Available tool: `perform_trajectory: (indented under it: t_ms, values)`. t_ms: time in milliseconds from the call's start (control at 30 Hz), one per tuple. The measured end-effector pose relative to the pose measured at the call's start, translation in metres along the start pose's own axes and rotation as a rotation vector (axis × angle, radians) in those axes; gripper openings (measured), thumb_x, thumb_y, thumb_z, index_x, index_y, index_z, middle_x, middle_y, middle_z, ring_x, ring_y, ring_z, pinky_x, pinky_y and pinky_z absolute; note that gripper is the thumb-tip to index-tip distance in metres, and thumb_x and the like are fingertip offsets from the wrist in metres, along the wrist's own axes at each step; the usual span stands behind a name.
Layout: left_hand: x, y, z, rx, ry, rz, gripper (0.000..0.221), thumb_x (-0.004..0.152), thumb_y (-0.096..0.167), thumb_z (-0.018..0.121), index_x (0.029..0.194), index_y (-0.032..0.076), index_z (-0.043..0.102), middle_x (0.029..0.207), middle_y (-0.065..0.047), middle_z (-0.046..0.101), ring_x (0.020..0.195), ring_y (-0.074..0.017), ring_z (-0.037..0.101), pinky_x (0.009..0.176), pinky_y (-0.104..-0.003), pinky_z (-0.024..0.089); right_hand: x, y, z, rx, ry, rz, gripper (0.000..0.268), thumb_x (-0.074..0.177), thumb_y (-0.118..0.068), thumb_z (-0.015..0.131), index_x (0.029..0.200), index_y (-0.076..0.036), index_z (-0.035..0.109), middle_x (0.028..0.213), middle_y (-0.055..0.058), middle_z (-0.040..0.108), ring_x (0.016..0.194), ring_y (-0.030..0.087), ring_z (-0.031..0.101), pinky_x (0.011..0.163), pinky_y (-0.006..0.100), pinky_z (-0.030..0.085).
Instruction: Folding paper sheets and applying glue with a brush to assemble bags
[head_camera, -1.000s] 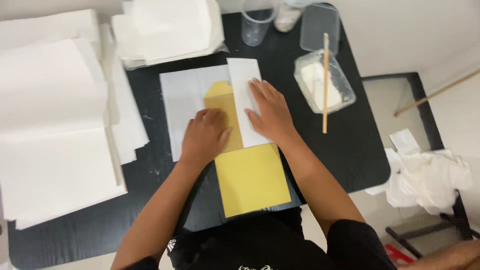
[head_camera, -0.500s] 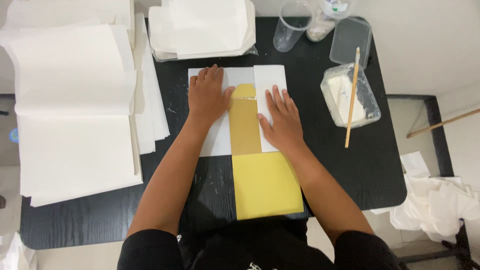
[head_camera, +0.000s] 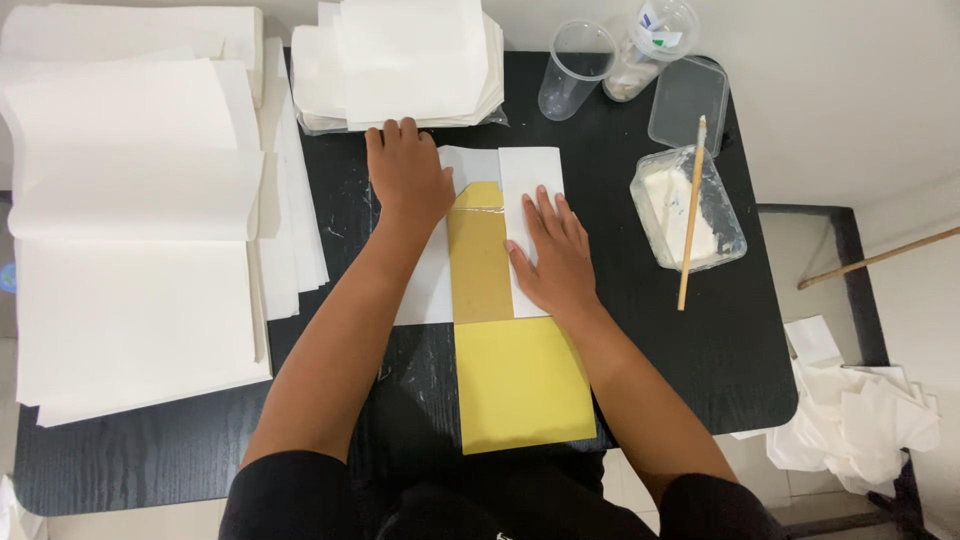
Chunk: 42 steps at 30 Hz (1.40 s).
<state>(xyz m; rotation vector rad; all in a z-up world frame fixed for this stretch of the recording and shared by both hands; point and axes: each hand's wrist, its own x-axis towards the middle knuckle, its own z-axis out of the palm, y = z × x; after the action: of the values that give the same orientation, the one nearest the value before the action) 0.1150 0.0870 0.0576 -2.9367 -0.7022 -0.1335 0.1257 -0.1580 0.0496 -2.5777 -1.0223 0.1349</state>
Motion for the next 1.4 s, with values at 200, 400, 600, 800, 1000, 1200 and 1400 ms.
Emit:
perform_trajectory:
  t_ms: [200, 400, 600, 800, 1000, 1200, 1400]
  values:
    - [0.004, -0.006, -0.026, 0.084, -0.070, -0.061, 0.057, 0.081, 0.060, 0.075, 0.110, 0.011, 0.072, 0.106, -0.009, 0.066, 0.111, -0.0290, 0.056, 0.105, -0.053, 0.029, 0.001, 0.002, 0.002, 0.030, 0.007, -0.001, 0.067, 0.106, -0.045, 0.048, 0.163, -0.014, 0.035, 0.171, 0.015, 0.024, 0.158, 0.040, 0.017, 0.125, 0.056, 0.015]
    - [-0.027, -0.049, -0.057, -0.315, -0.163, -0.155, 0.063, 0.088, 0.055, 0.070, 0.129, 0.007, 0.068, 0.108, -0.014, 0.076, 0.103, -0.0377, 0.072, 0.091, -0.053, 0.042, 0.000, 0.006, 0.008, 0.034, 0.050, -0.025, 0.065, 0.105, -0.044, 0.051, 0.161, -0.013, 0.038, 0.170, 0.015, 0.026, 0.156, 0.039, 0.020, 0.124, 0.055, 0.017]
    - [-0.075, -0.082, -0.074, -0.874, -0.321, -0.316, 0.078, 0.085, 0.043, 0.080, 0.141, 0.000, 0.047, 0.119, -0.022, 0.071, 0.112, -0.0438, 0.068, 0.094, -0.053, 0.050, -0.002, 0.006, 0.007, 0.041, 0.069, -0.037, 0.065, 0.105, -0.043, 0.053, 0.161, -0.012, 0.039, 0.169, 0.016, 0.028, 0.155, 0.041, 0.022, 0.124, 0.056, 0.019]
    - [-0.118, -0.087, -0.056, -1.208, -0.343, -0.270, 0.099, 0.086, 0.041, 0.082, 0.156, -0.004, 0.027, 0.118, -0.020, 0.073, 0.110, -0.0363, 0.070, 0.095, -0.045, 0.053, -0.001, -0.003, -0.005, 0.046, -0.012, 0.034, 0.065, 0.105, -0.043, 0.051, 0.162, -0.014, 0.036, 0.171, 0.013, 0.024, 0.158, 0.037, 0.017, 0.125, 0.053, 0.015]
    - [-0.181, -0.043, -0.104, -1.580, -0.310, -0.097, 0.124, 0.083, 0.020, 0.077, 0.158, -0.009, -0.017, 0.151, -0.040, 0.044, 0.130, -0.0612, 0.051, 0.105, -0.071, 0.042, -0.002, -0.004, -0.010, 0.091, -0.033, 0.044, 0.066, 0.106, -0.045, 0.049, 0.162, -0.014, 0.035, 0.172, 0.014, 0.023, 0.158, 0.037, 0.015, 0.125, 0.054, 0.015]
    - [-0.200, -0.019, -0.130, -1.440, -0.366, -0.074, 0.121, 0.085, 0.030, 0.080, 0.164, 0.004, -0.009, 0.165, -0.039, 0.007, 0.149, -0.0585, 0.015, 0.118, -0.072, 0.019, 0.001, 0.005, -0.009, 0.021, -0.024, -0.010, 0.068, 0.104, -0.049, 0.051, 0.161, -0.015, 0.038, 0.169, 0.014, 0.029, 0.155, 0.036, 0.024, 0.118, 0.052, 0.028]
    - [-0.200, 0.003, -0.041, -1.188, -0.103, 0.152, 0.053, 0.106, 0.019, 0.049, 0.153, -0.006, 0.042, 0.110, -0.021, 0.070, 0.103, -0.0343, 0.071, 0.086, -0.055, 0.057, 0.004, 0.021, 0.004, 0.005, 0.083, -0.087, 0.052, 0.109, -0.026, 0.039, 0.161, -0.017, 0.042, 0.168, 0.008, 0.035, 0.150, 0.033, 0.031, 0.112, 0.048, 0.033]
